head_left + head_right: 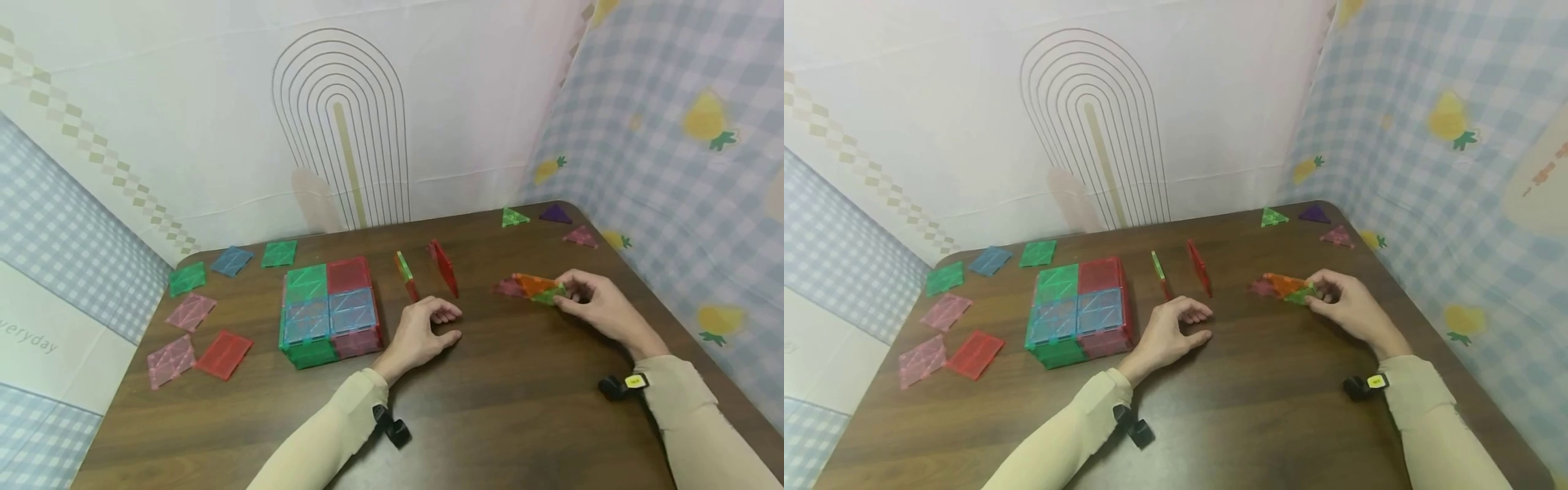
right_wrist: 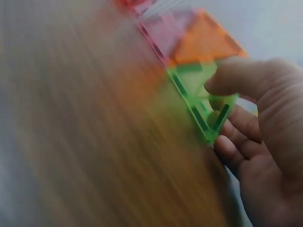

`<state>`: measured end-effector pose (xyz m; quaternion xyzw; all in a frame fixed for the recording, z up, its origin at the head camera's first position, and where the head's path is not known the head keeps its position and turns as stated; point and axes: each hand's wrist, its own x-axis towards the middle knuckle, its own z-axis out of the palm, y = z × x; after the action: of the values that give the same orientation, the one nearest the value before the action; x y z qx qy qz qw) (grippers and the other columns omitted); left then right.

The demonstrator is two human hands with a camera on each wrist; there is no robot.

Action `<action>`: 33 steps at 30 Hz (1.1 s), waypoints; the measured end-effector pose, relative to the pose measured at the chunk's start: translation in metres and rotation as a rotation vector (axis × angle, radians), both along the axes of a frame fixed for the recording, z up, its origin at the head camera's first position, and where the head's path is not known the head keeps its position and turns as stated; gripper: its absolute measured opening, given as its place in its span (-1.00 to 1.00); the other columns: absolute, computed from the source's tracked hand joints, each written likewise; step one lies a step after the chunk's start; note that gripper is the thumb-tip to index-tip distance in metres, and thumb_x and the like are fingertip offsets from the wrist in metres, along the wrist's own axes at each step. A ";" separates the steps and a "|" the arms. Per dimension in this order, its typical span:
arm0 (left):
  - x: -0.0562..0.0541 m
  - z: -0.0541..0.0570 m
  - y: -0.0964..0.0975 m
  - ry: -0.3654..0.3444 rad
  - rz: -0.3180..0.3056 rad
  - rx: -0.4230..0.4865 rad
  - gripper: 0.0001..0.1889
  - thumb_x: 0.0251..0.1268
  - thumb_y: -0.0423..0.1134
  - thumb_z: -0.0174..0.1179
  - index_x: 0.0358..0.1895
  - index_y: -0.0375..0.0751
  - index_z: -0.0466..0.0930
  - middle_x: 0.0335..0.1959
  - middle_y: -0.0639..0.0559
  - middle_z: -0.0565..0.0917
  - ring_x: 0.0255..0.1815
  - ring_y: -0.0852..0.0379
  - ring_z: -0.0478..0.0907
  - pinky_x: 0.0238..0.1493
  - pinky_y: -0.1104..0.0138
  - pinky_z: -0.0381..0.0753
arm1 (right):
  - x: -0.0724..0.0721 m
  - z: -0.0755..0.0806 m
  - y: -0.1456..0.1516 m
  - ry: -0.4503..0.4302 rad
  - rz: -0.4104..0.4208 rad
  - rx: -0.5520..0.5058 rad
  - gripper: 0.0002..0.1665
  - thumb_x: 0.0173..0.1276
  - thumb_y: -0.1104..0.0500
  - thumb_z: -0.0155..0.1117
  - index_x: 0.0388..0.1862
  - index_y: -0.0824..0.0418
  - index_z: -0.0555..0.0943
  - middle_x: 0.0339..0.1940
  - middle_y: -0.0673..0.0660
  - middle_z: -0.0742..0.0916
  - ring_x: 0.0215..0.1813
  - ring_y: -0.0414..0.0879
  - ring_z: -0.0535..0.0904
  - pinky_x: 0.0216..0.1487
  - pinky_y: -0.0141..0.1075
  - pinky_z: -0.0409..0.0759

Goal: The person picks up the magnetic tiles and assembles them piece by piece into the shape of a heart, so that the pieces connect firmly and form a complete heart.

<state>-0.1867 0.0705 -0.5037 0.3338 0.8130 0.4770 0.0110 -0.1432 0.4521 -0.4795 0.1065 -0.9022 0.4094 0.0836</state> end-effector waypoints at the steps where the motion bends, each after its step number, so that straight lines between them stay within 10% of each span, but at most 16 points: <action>1: 0.000 -0.001 0.000 0.000 0.001 -0.004 -0.71 0.30 -0.33 0.62 0.05 -0.14 0.84 -0.11 0.04 0.78 -0.10 0.19 0.70 0.02 0.42 0.70 | -0.002 -0.003 -0.002 0.007 -0.017 0.000 -0.80 0.52 0.33 0.52 0.05 0.19 0.76 -0.27 0.13 0.74 -0.32 -0.13 0.59 -0.32 -0.35 0.55; 17: -0.001 -0.004 0.000 0.004 -0.006 -0.003 -0.72 0.31 -0.34 0.62 0.05 -0.15 0.84 -0.10 0.04 0.79 -0.10 0.19 0.70 0.02 0.44 0.69 | -0.066 -0.021 -0.103 0.019 -0.193 0.009 -0.69 0.51 0.07 0.61 0.00 0.18 0.68 -0.30 0.08 0.71 -0.27 -0.05 0.60 -0.22 -0.41 0.51; 28: -0.003 -0.002 0.001 0.007 -0.002 -0.002 -0.72 0.31 -0.33 0.62 0.04 -0.15 0.84 -0.11 0.04 0.79 -0.10 0.23 0.68 0.02 0.45 0.68 | -0.073 -0.014 -0.102 0.001 -0.174 -0.083 -0.40 0.51 -0.12 0.59 0.27 0.23 0.64 -0.10 0.15 0.74 -0.12 -0.07 0.64 -0.12 -0.51 0.57; 33: 0.000 -0.002 0.000 0.005 -0.009 -0.001 -0.72 0.31 -0.32 0.62 0.05 -0.14 0.84 -0.10 0.04 0.79 -0.10 0.22 0.68 0.02 0.46 0.68 | -0.082 -0.016 -0.075 0.121 -0.313 -0.269 -0.47 0.68 -0.03 0.38 0.36 0.34 0.66 -0.05 -0.05 0.75 -0.06 -0.29 0.63 0.00 -0.54 0.54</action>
<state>-0.1869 0.0701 -0.5052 0.3385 0.8117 0.4758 0.0112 -0.2253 0.3766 -0.4954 -0.0226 -0.8382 0.5012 0.2137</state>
